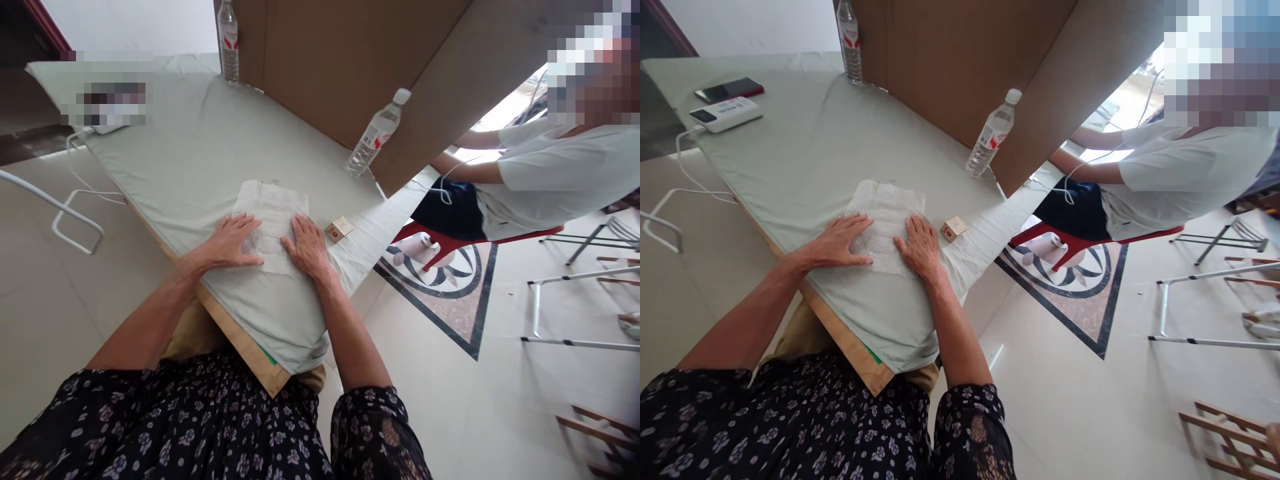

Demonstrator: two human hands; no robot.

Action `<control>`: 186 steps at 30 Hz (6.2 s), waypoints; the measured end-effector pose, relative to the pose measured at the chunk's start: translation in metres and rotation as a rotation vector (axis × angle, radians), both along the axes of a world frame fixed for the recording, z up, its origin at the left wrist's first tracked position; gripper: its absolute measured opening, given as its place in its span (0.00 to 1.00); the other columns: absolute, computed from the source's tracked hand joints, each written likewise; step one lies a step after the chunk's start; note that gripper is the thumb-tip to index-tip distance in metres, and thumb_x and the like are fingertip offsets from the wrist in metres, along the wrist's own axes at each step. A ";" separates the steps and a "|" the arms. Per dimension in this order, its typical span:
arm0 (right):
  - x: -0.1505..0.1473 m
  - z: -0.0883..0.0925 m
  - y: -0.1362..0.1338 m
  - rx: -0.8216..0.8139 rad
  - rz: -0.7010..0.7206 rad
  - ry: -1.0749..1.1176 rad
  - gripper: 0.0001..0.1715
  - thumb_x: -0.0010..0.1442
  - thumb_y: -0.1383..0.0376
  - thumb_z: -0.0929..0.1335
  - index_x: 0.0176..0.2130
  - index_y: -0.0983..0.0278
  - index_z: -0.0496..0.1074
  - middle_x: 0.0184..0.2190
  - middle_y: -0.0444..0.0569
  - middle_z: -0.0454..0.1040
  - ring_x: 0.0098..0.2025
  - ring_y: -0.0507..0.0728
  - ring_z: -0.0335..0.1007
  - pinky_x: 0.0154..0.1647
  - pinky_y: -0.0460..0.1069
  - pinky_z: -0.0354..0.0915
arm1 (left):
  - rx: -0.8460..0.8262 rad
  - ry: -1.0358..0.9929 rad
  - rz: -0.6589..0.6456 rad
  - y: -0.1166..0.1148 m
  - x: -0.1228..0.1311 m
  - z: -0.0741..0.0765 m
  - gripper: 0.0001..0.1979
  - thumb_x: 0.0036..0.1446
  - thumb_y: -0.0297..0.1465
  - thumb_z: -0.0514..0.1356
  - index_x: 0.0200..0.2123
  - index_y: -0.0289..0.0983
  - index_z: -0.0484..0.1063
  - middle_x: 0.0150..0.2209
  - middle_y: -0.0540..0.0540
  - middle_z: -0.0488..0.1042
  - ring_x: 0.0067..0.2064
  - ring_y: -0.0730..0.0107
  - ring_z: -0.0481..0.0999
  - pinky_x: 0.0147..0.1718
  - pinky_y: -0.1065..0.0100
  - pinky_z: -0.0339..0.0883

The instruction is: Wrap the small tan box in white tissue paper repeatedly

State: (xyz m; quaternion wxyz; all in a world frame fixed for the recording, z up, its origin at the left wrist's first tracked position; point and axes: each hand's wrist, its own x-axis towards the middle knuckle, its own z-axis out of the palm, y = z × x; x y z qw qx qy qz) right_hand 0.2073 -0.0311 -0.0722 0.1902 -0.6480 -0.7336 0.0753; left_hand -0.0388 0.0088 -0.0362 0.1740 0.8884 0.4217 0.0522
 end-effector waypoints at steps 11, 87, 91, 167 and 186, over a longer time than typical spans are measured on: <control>0.000 0.002 -0.006 0.040 -0.049 0.026 0.31 0.67 0.57 0.69 0.64 0.70 0.70 0.68 0.66 0.68 0.72 0.69 0.61 0.73 0.66 0.55 | -0.013 -0.072 0.078 -0.006 0.005 -0.019 0.39 0.64 0.45 0.56 0.73 0.33 0.56 0.75 0.33 0.57 0.78 0.48 0.51 0.75 0.43 0.42; -0.017 0.047 -0.003 0.159 0.073 0.382 0.10 0.71 0.59 0.66 0.38 0.59 0.72 0.52 0.53 0.81 0.54 0.60 0.77 0.55 0.56 0.67 | -0.035 -0.667 0.266 -0.005 0.032 0.011 0.06 0.55 0.34 0.66 0.31 0.39 0.72 0.56 0.41 0.81 0.61 0.50 0.77 0.62 0.50 0.65; -0.014 0.037 0.011 0.047 0.063 0.645 0.11 0.68 0.57 0.67 0.35 0.59 0.71 0.45 0.49 0.82 0.45 0.57 0.78 0.50 0.53 0.69 | -0.192 -0.815 0.353 0.001 0.038 0.007 0.10 0.53 0.38 0.65 0.28 0.38 0.70 0.50 0.40 0.83 0.50 0.56 0.81 0.54 0.55 0.70; -0.034 0.067 -0.001 0.165 0.366 -0.436 0.08 0.72 0.59 0.68 0.48 0.56 0.76 0.45 0.53 0.77 0.45 0.62 0.65 0.46 0.57 0.53 | 0.044 -0.401 0.696 0.024 -0.009 -0.019 0.19 0.46 0.48 0.68 0.35 0.41 0.76 0.27 0.45 0.76 0.34 0.53 0.77 0.41 0.56 0.71; -0.043 0.072 -0.003 0.101 0.297 -0.371 0.25 0.70 0.64 0.68 0.64 0.66 0.67 0.48 0.58 0.81 0.50 0.64 0.71 0.49 0.57 0.57 | -0.446 -0.825 0.592 0.005 0.036 0.032 0.08 0.45 0.33 0.63 0.23 0.38 0.68 0.22 0.54 0.67 0.24 0.75 0.66 0.21 0.74 0.64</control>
